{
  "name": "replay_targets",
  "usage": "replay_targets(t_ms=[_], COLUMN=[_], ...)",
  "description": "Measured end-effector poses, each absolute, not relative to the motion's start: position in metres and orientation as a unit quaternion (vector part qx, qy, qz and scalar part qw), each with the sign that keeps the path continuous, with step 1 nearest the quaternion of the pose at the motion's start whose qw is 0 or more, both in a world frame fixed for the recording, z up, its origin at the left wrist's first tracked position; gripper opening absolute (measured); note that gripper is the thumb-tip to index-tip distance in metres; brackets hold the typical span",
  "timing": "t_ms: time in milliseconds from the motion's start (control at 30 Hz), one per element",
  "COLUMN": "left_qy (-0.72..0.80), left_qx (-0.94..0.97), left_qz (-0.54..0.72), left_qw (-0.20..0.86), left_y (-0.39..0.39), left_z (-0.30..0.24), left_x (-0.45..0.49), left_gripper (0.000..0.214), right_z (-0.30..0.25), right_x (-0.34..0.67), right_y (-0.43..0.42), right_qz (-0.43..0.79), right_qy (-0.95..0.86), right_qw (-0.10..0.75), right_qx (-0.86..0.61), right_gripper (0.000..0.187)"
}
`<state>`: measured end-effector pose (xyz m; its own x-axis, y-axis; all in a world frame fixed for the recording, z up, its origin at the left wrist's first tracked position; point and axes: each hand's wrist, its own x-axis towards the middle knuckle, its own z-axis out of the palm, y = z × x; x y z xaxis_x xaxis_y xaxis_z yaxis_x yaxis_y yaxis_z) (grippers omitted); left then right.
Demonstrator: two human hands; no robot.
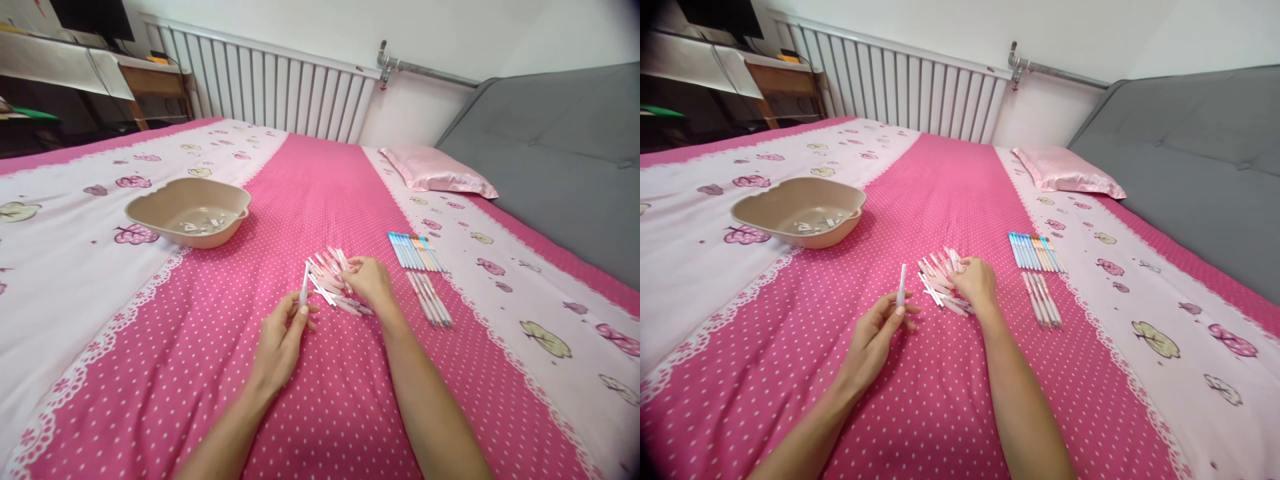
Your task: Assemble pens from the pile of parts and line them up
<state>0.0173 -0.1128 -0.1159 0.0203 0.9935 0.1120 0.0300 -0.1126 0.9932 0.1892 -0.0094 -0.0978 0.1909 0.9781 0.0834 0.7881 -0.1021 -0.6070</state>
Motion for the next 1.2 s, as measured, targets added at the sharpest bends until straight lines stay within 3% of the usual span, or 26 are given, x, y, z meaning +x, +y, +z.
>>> replay_targets(t_ms=[233, 433, 533, 767, 1200], left_qy=[0.477, 0.475, 0.475, 0.478, 0.497], left_qx=[0.541, 0.545, 0.551, 0.571, 0.589], left_qz=[0.514, 0.513, 0.511, 0.499, 0.475], left_qw=[0.465, 0.463, 0.457, 0.444, 0.425], left_y=[-0.114, -0.115, -0.115, -0.115, -0.117], left_z=[-0.115, -0.113, -0.114, -0.117, -0.118], left_x=[0.018, 0.017, 0.017, 0.017, 0.015], left_gripper=[0.031, 0.029, 0.029, 0.030, 0.033], right_z=[-0.084, -0.074, -0.072, -0.063, -0.066], right_x=[0.191, 0.176, 0.165, 0.150, 0.151], right_y=[-0.016, -0.029, -0.036, -0.046, -0.046], right_qz=[0.431, 0.561, 0.553, 0.494, 0.475], right_qy=[-0.563, -0.497, -0.500, -0.521, -0.570], right_qw=[0.401, 0.496, 0.541, 0.593, 0.568], right_qx=[-0.580, -0.439, -0.389, -0.365, -0.356], right_gripper=[0.034, 0.022, 0.015, 0.020, 0.017])
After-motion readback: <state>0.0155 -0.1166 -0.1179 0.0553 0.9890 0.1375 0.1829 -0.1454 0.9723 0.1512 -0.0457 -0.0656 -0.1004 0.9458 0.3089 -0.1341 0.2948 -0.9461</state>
